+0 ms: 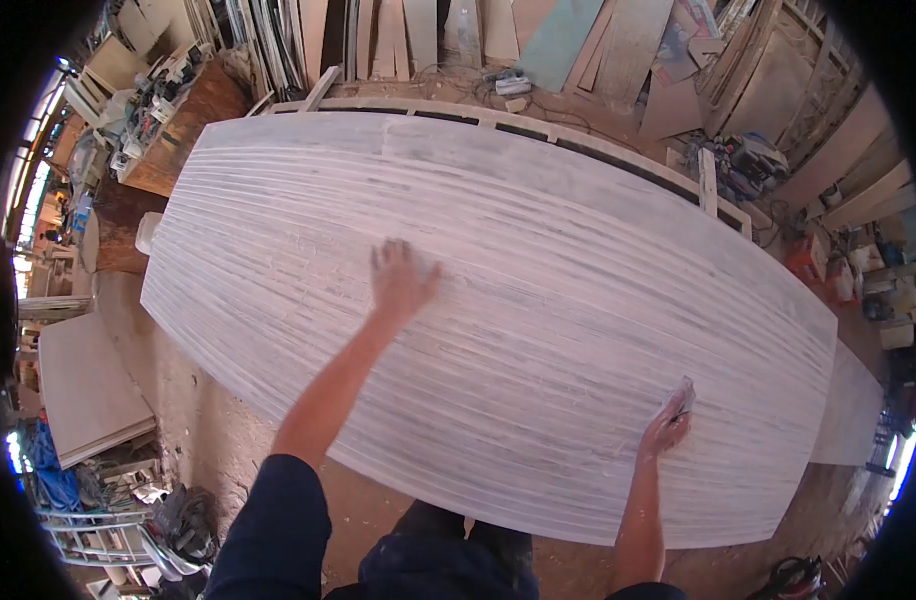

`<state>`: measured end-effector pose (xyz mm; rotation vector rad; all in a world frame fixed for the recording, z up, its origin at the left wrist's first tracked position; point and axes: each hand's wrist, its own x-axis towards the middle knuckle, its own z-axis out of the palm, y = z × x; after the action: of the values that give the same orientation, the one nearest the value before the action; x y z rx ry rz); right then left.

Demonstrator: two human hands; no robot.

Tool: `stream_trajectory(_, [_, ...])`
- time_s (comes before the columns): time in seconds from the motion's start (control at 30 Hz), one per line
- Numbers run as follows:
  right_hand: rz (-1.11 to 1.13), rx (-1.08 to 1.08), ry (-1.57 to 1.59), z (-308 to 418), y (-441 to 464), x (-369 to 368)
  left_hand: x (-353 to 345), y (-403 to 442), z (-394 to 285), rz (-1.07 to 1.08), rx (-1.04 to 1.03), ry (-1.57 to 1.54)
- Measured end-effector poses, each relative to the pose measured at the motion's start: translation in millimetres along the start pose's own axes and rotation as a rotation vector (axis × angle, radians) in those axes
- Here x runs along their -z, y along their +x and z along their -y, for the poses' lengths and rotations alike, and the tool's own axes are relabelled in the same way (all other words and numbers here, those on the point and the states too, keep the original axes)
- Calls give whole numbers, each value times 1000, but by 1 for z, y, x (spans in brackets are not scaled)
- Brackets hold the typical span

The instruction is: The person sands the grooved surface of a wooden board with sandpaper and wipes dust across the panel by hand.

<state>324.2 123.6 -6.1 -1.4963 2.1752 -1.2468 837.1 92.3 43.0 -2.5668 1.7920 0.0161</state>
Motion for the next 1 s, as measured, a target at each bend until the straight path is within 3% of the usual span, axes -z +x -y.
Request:
stream_trajectory(0.13, [-9, -29, 61, 6, -3, 2, 1, -19, -82, -14, -44, -75])
stream_trajectory(0.3, [25, -151, -29, -14, -2, -1, 30, -37, -161, 254, -79, -100])
stream_trajectory(0.43, [-2, -10, -11, -11, -2, 0, 27, -55, -195, 201, -78, -156])
stream_trajectory(0.5, [5, 7, 41, -3, -2, 1, 32, -59, -195, 232, 50, -205])
stream_trajectory(0.83, [1, -47, 131, 15, -4, 0, 18, -1, -65, 246, 354, -155])
stream_trajectory(0.9, [2, -63, 175, 33, -4, -9, 12, 7, -30, 156, 384, -135])
stream_trajectory(1.0, [347, 96, 352, 95, -11, -68, -6, 25, 32, 129, 409, -56])
